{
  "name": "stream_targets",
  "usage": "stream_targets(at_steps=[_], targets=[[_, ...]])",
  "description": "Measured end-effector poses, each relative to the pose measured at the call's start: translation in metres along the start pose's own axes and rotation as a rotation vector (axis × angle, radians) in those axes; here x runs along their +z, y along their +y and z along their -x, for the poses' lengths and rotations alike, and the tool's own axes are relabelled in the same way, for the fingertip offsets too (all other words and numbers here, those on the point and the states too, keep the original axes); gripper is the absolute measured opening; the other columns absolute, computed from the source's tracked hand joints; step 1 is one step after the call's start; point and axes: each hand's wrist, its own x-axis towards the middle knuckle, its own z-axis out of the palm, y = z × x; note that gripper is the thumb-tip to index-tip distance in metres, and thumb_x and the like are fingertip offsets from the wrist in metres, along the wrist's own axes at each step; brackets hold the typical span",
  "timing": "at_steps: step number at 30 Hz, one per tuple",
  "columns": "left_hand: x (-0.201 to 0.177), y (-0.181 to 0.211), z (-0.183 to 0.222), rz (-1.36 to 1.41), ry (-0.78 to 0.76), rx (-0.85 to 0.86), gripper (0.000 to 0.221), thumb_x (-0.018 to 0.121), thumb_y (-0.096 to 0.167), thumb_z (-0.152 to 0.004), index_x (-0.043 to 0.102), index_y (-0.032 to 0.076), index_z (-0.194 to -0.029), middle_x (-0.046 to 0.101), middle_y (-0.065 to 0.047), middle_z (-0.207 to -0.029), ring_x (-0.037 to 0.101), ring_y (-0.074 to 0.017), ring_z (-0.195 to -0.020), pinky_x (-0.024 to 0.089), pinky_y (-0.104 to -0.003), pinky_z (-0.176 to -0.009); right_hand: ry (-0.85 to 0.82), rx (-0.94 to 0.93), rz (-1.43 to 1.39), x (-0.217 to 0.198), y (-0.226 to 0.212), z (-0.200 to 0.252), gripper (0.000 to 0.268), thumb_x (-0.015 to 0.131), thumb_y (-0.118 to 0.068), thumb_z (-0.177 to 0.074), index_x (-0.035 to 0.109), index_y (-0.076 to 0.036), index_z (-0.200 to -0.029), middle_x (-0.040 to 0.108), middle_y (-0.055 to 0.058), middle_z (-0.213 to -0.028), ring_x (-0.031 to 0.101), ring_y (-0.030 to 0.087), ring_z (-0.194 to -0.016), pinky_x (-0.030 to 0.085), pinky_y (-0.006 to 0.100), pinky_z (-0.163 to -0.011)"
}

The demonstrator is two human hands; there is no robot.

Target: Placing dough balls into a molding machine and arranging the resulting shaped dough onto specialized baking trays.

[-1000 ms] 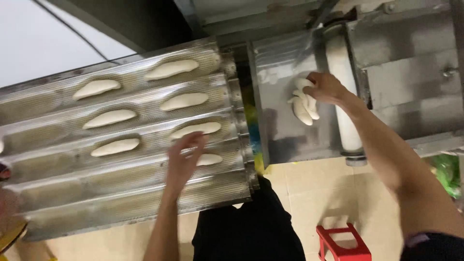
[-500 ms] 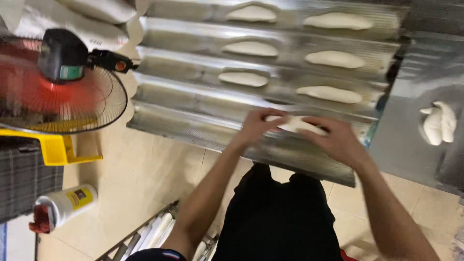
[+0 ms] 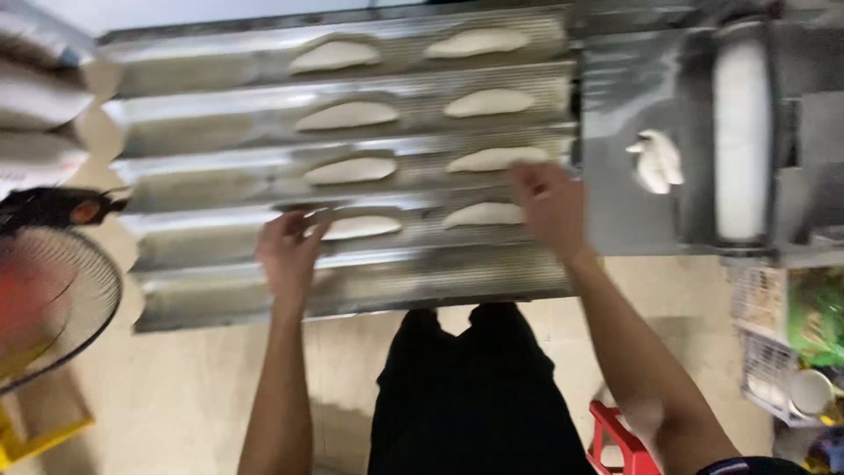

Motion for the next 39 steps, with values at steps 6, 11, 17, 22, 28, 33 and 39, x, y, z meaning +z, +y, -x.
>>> stream_targets(at_steps=[6, 11, 17, 22, 28, 33, 39], targets=[[0.015, 0.074, 0.012, -0.005, 0.081, -0.163, 0.054, 0.082, 0.022, -0.096, 0.059, -0.001, -0.140, 0.073, -0.015, -0.109, 0.070, -0.0212, -0.094, 0.061, -0.035, -0.073, 0.393, 0.033, 0.119, -0.097, 0.369, -0.028, 0.039, 0.069, -0.027, -0.106, 0.071, 0.006, -0.128, 0.075, 0.019, -0.111, 0.072, 0.028, -0.099, 0.056, 0.039, -0.085], [0.078, 0.135, 0.032, 0.002, -0.072, -0.109, 0.045, 0.073, 0.022, -0.103, 0.060, 0.000, -0.141, 0.075, -0.014, -0.107, 0.073, -0.0201, -0.097, 0.062, -0.034, -0.080, 0.188, 0.332, 0.351, -0.108, 0.418, -0.049, 0.053, 0.078, -0.039, -0.099, 0.069, 0.003, -0.131, 0.074, 0.022, -0.111, 0.071, 0.031, -0.095, 0.057, 0.043, -0.085], [0.147, 0.206, 0.055, 0.084, -0.351, -0.207, 0.035, 0.071, 0.020, -0.099, 0.069, 0.004, -0.130, 0.079, -0.010, -0.098, 0.075, -0.0170, -0.090, 0.058, -0.032, -0.076, 0.170, 0.381, 0.122, -0.101, 0.384, -0.053, 0.057, 0.085, -0.035, -0.093, 0.059, 0.004, -0.125, 0.068, 0.022, -0.108, 0.066, 0.030, -0.092, 0.053, 0.041, -0.080], [0.181, 0.243, 0.063, 0.219, -0.483, -0.076, 0.035, 0.069, 0.023, -0.097, 0.070, 0.008, -0.129, 0.081, -0.005, -0.100, 0.076, -0.0126, -0.092, 0.055, -0.029, -0.073, 0.361, 0.411, -0.450, -0.151, 0.312, -0.071, 0.052, 0.075, -0.020, -0.090, 0.055, 0.001, -0.132, 0.068, 0.011, -0.110, 0.069, 0.017, -0.094, 0.060, 0.026, -0.075], [0.237, 0.261, 0.081, 0.629, -0.652, -0.150, 0.047, 0.068, 0.028, -0.102, 0.057, 0.008, -0.143, 0.075, -0.008, -0.111, 0.074, -0.0145, -0.095, 0.061, -0.028, -0.080, 0.015, 0.803, -1.420, -0.196, 0.250, -0.038, 0.041, 0.044, -0.021, -0.115, 0.053, 0.005, -0.145, 0.070, 0.017, -0.109, 0.067, 0.013, -0.082, 0.056, 0.021, -0.071], [0.233, 0.294, 0.073, 0.981, -0.748, -0.548, 0.070, 0.071, 0.031, -0.091, 0.035, 0.018, -0.150, 0.067, -0.008, -0.116, 0.071, -0.0158, -0.092, 0.063, -0.035, -0.074, -0.587, 0.527, -1.675, -0.165, 0.190, 0.036, 0.041, 0.037, -0.022, -0.122, 0.056, 0.007, -0.144, 0.066, 0.016, -0.092, 0.055, 0.011, -0.060, 0.046, 0.020, -0.049], [0.166, 0.224, 0.110, 1.090, -0.921, -0.498, 0.054, 0.076, 0.029, -0.094, 0.062, -0.004, -0.134, 0.072, -0.014, -0.114, 0.073, -0.0191, -0.096, 0.063, -0.032, -0.083, -0.664, 0.633, -0.746, -0.114, 0.101, 0.101, 0.067, 0.031, -0.050, -0.116, 0.069, 0.004, -0.113, 0.062, 0.012, -0.078, 0.051, 0.014, -0.060, 0.042, 0.026, -0.055]])
